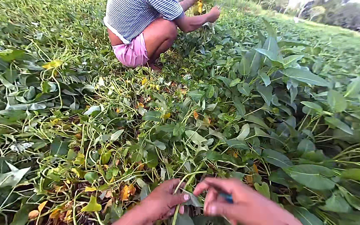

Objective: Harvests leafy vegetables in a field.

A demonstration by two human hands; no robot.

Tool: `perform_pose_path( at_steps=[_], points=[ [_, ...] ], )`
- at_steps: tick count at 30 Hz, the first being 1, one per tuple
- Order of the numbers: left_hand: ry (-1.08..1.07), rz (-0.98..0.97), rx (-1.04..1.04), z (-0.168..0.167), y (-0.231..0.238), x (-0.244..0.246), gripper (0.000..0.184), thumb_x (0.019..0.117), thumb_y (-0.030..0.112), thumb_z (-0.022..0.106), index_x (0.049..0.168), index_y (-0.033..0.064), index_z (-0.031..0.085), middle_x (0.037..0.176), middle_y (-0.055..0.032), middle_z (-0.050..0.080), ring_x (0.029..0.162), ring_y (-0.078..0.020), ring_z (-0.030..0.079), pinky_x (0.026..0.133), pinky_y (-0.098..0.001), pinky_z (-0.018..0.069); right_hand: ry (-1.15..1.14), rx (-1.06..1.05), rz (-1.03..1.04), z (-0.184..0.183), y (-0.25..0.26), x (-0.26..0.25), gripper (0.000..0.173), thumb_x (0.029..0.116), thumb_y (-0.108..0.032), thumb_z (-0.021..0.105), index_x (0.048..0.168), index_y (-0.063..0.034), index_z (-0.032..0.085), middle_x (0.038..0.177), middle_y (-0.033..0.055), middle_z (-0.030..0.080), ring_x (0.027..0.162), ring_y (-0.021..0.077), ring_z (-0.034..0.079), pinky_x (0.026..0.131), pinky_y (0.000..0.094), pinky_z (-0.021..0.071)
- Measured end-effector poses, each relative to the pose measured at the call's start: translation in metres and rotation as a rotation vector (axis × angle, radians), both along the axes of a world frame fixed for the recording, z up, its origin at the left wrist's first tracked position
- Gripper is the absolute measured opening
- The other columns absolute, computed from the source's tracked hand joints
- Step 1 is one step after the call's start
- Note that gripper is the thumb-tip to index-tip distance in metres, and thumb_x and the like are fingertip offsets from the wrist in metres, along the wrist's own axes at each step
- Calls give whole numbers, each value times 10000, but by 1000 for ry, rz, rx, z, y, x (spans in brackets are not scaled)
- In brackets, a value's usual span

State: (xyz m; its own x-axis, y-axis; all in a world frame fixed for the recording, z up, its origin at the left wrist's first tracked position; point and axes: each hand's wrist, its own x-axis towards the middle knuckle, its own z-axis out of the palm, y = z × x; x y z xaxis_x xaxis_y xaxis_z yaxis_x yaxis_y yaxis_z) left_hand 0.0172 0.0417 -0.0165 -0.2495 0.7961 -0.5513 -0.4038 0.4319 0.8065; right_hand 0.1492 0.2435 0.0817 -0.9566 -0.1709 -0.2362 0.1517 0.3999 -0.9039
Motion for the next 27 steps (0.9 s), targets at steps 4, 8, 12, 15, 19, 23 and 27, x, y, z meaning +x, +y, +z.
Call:
perform_pose_path(
  at_steps=[4, 8, 12, 15, 19, 23, 27],
  points=[
    [102, -55, 69, 17, -11, 3, 266, 994, 129, 645, 1247, 93, 571, 733, 12, 631, 501, -30, 491, 452, -182, 382, 104, 130, -655, 14, 93, -55, 689, 1063, -626, 183, 1325, -134, 588, 901, 41, 710, 537, 81, 526, 504, 221, 431],
    [152, -74, 97, 26, -13, 12, 303, 977, 120, 667, 1268, 104, 587, 878, -6, 666, 581, -53, 544, 503, -214, 438, -241, 512, -833, -7, 163, -67, 582, 1125, -470, 214, 1331, -72, 585, 943, 134, 666, 613, 181, 536, 590, 355, 461],
    [185, -78, 131, 27, -16, 15, 311, 969, 106, 680, 1262, 68, 584, 948, -24, 671, 632, -66, 575, 551, -235, 482, -561, 891, -430, -30, 194, -78, 397, 1124, -232, 402, 1399, 23, 531, 1338, 280, 591, 1185, 412, 615, 1018, 578, 458],
    [181, -78, 110, 31, -18, 15, 317, 968, 102, 680, 1267, 82, 578, 948, -10, 666, 629, -56, 574, 541, -220, 478, -568, 852, -208, -22, 173, -104, 291, 1058, -135, 558, 1324, -20, 535, 946, 109, 627, 707, 161, 558, 650, 324, 477],
    [148, -81, 94, 32, -21, 13, 313, 965, 111, 686, 1259, 119, 578, 916, 8, 664, 578, -37, 543, 491, -193, 441, -665, 745, -251, -35, 155, -130, 175, 1070, -148, 523, 1104, 1, 610, 698, 29, 531, 516, 74, 441, 518, 228, 407],
    [71, -124, 46, 34, -37, -7, 304, 978, 119, 665, 1266, 155, 574, 887, 1, 652, 536, -36, 525, 457, -178, 425, -555, 750, -301, -47, 152, -120, 301, 1071, -201, 539, 1315, -30, 581, 832, 132, 564, 630, 183, 493, 620, 359, 459],
    [36, -112, -33, 39, -81, -40, 383, 982, 141, 649, 1346, 189, 541, 854, 1, 653, 500, -16, 513, 433, -149, 412, -504, 691, -418, -14, 146, -88, 474, 1140, -326, 308, 1603, -225, 308, 966, 183, 604, 699, 236, 521, 678, 424, 466]
  ],
)
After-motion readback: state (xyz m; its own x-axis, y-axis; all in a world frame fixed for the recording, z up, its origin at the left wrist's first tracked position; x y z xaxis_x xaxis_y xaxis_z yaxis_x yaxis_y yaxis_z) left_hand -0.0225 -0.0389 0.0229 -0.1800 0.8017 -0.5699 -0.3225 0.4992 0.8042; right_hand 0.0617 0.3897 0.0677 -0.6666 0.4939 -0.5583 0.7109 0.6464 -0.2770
